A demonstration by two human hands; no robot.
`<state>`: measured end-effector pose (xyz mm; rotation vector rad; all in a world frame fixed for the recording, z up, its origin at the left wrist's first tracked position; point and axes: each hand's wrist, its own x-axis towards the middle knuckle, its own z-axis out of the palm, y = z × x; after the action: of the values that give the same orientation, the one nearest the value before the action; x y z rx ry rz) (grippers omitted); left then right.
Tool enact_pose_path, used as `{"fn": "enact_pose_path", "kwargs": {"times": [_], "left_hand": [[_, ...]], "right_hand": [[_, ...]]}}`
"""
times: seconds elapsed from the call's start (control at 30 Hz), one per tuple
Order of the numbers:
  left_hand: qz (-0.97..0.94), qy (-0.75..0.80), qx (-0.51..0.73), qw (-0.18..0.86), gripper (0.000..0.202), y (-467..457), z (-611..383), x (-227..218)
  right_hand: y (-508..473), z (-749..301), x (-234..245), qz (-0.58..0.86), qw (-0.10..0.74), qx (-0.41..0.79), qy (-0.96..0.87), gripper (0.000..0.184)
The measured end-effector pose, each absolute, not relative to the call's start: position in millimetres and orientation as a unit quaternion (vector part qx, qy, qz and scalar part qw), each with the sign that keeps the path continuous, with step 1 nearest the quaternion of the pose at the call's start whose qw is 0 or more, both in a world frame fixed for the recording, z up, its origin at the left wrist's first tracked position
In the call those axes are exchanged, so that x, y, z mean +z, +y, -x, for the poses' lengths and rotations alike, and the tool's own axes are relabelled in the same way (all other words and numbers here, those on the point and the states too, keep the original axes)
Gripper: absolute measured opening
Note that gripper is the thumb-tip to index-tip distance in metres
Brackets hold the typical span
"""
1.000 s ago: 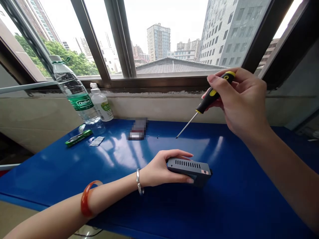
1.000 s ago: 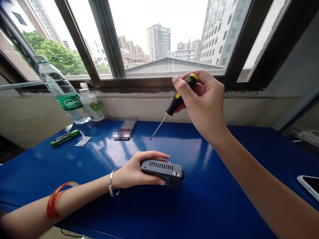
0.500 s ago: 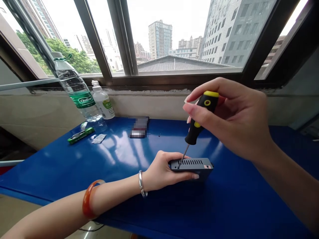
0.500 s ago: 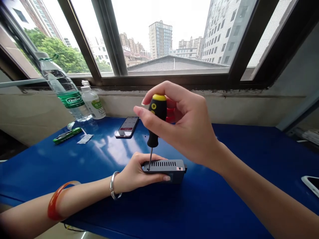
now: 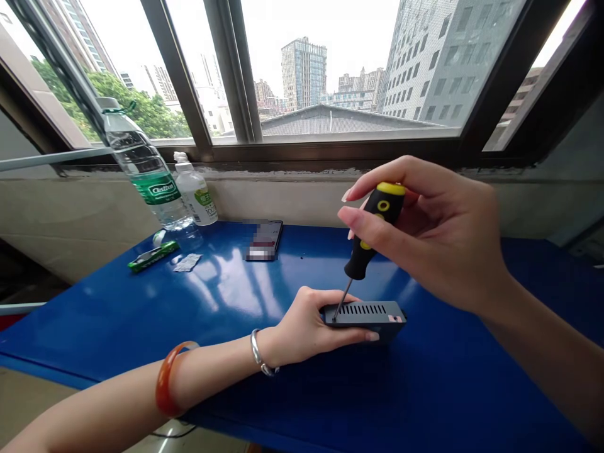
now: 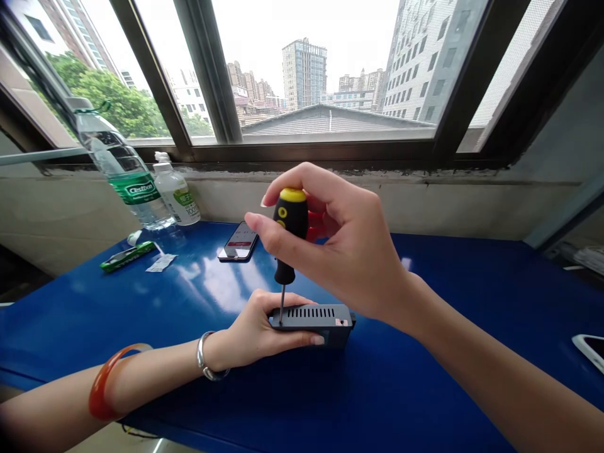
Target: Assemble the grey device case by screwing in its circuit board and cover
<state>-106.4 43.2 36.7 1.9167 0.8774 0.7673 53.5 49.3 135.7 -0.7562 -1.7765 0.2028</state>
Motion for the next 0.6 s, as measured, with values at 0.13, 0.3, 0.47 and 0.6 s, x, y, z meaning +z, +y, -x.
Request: {"fn": "enact_pose_path", "kwargs": {"times": [0.13,0.3,0.47,0.6], "left_hand": [[-0.771,0.353,0.309,0.430,0.039,43.0,106.9,36.3],[-0.767,0.362,0.303,0.435,0.041,44.1,106.6,34.7],[-0.763,0.364,0.305,0.438,0.041,45.2,106.1,36.0],[-0.762,0.365,0.297,0.445,0.042,45.8,105.9,35.9]], "right_hand": [[49.6,-54.4,134.3,0.315,0.558,0.091,-0.763,0.012],[50.0,-52.6,130.4,0.273,0.562,0.086,-0.776,0.022],[53.1,-55.0,128.5,0.270,0.520,0.127,-0.800,0.032],[58.4,-57.8,128.6,0.251,0.487,0.296,-0.783,0.043]]}}
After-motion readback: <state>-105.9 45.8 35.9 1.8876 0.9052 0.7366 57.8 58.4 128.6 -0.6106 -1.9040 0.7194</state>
